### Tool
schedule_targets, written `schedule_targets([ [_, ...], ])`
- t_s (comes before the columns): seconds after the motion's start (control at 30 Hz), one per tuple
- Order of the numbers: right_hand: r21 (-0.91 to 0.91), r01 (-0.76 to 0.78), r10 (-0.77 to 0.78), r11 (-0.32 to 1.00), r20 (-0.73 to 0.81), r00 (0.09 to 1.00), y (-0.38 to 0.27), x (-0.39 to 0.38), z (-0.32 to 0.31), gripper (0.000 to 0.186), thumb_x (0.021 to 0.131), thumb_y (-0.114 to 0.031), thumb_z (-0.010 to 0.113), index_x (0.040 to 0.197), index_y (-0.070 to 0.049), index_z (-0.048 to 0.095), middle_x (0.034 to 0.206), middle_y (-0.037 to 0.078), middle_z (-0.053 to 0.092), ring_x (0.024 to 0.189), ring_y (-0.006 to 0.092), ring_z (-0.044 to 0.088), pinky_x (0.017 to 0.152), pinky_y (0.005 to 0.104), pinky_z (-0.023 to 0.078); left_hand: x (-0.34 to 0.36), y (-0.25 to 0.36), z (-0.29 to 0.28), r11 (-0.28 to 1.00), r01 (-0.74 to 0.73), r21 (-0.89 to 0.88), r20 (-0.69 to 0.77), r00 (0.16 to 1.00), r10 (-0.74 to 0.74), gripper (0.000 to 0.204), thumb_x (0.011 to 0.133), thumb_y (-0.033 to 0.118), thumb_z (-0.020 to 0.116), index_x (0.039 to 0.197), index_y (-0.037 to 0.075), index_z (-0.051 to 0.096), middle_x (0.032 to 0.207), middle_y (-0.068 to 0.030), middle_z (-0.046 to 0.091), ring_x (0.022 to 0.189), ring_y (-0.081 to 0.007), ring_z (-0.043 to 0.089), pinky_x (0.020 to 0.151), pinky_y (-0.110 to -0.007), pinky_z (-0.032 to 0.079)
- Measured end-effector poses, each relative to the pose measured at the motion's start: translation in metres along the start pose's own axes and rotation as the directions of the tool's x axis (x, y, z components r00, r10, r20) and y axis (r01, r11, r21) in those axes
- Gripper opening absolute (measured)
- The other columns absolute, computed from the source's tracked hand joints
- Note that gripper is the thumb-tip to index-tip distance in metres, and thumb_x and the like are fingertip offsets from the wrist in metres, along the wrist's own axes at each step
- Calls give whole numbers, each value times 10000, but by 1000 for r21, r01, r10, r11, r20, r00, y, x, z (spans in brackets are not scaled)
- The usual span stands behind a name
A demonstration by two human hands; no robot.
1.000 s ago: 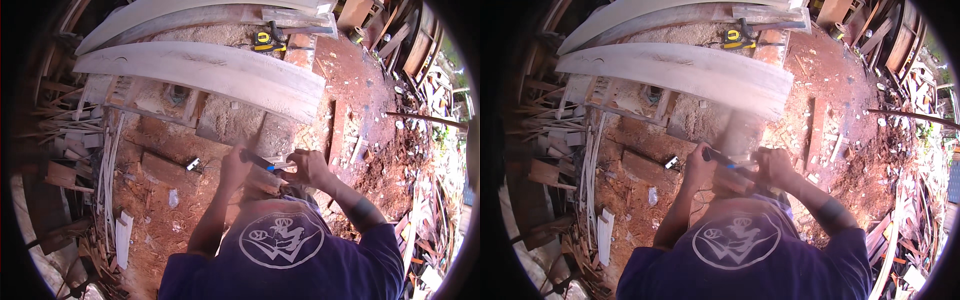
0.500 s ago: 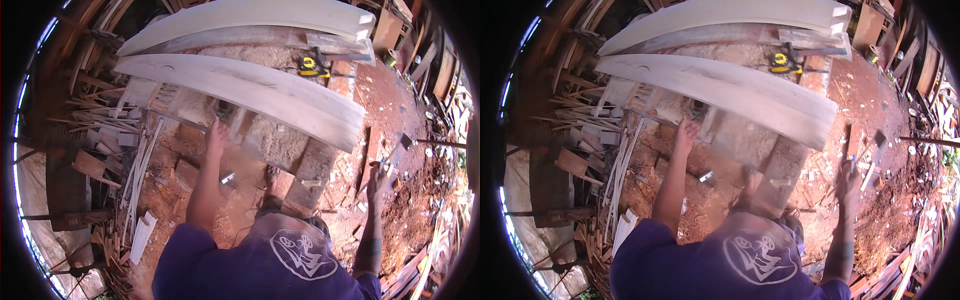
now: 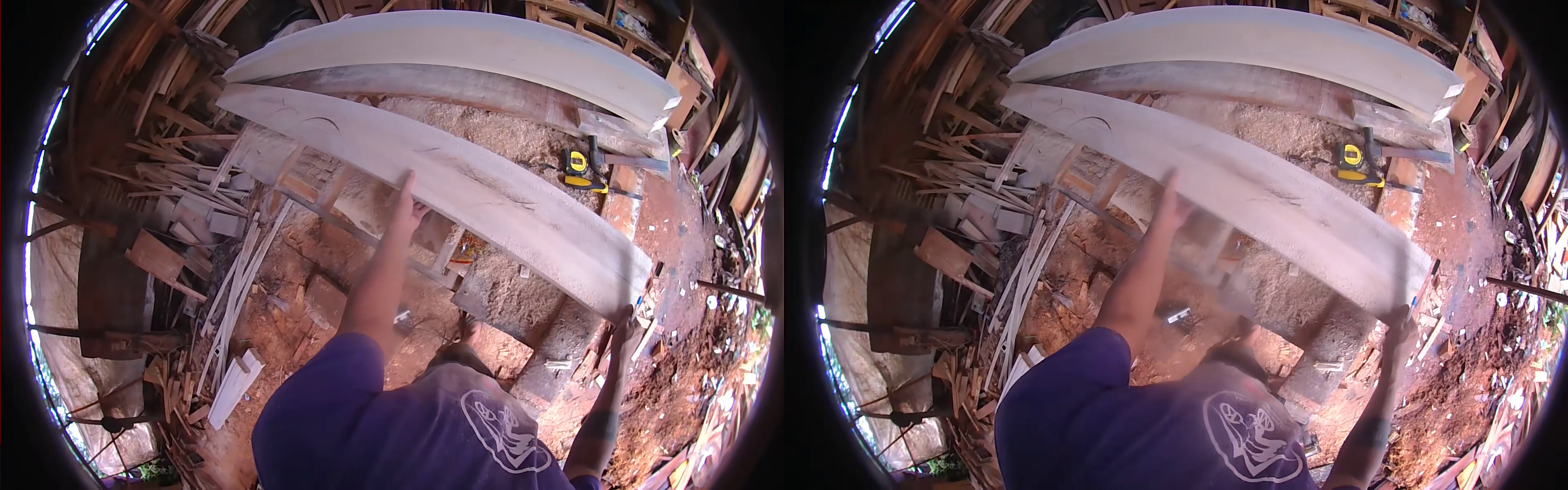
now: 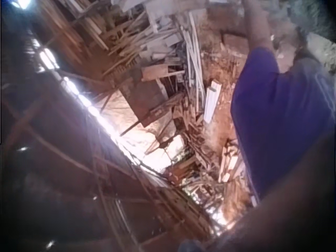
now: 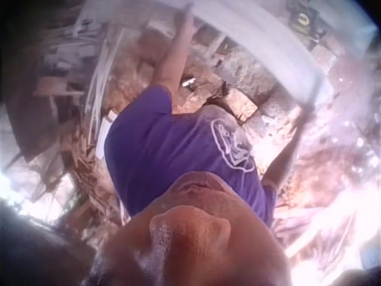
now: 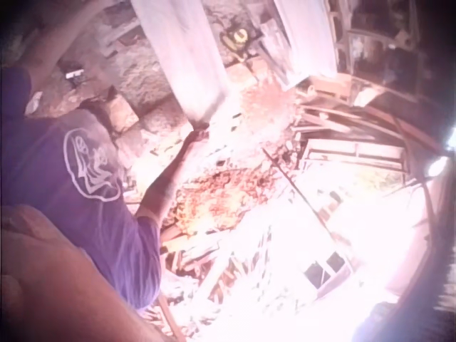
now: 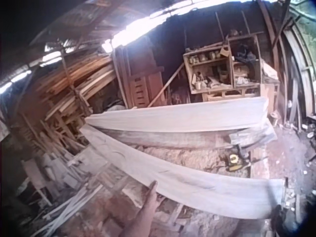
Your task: The person uses a chisel and hammer to remove wood from a joint, then uses a square and a pen to mark lines on a curved wooden board, and measures the width with a tape measure.
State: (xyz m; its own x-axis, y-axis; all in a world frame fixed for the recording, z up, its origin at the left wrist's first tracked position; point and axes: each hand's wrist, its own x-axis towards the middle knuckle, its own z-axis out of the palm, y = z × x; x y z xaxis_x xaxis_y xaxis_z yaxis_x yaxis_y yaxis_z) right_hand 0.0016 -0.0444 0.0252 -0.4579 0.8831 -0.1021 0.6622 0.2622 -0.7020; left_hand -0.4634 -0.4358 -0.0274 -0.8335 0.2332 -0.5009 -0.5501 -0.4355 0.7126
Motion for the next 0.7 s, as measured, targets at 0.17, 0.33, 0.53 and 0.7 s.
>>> schedule_targets([
  [0.17,189,-219,240,957,-95,966,72,-80,0,503,1018,-442,552,815,9,643,650,35,543,622,131,454,554,352,357,-84,31,15,978,91,188,-137,988,-65,796,855,529,747,1472,125,447,1442,-143,481,1305,-311,491,1052,-505,451],
  [0.33,65,-498,496,865,47,867,24,-129,-38,449,998,-451,612,842,-31,639,741,-2,543,688,98,450,575,306,349,-108,64,-16,899,263,351,-344,929,-137,721,815,575,763,1329,112,558,1257,-125,575,1115,-284,574,920,-472,541],
  [0.53,75,-620,597,781,200,776,-30,-66,-99,545,967,-513,587,606,-109,538,510,-16,437,433,118,422,424,327,313,-107,89,54,843,355,404,-270,927,-261,933,774,589,773,1471,108,381,1418,-162,382,1306,-332,430,1077,-559,429],
  [0.7,-21,-676,638,737,355,684,-66,29,-110,478,974,-406,604,635,-70,582,522,0,461,422,127,392,406,324,301,-110,117,84,884,363,294,-279,917,-284,925,820,519,774,1458,3,346,1450,-200,359,1356,-348,406,1095,-587,438],
])
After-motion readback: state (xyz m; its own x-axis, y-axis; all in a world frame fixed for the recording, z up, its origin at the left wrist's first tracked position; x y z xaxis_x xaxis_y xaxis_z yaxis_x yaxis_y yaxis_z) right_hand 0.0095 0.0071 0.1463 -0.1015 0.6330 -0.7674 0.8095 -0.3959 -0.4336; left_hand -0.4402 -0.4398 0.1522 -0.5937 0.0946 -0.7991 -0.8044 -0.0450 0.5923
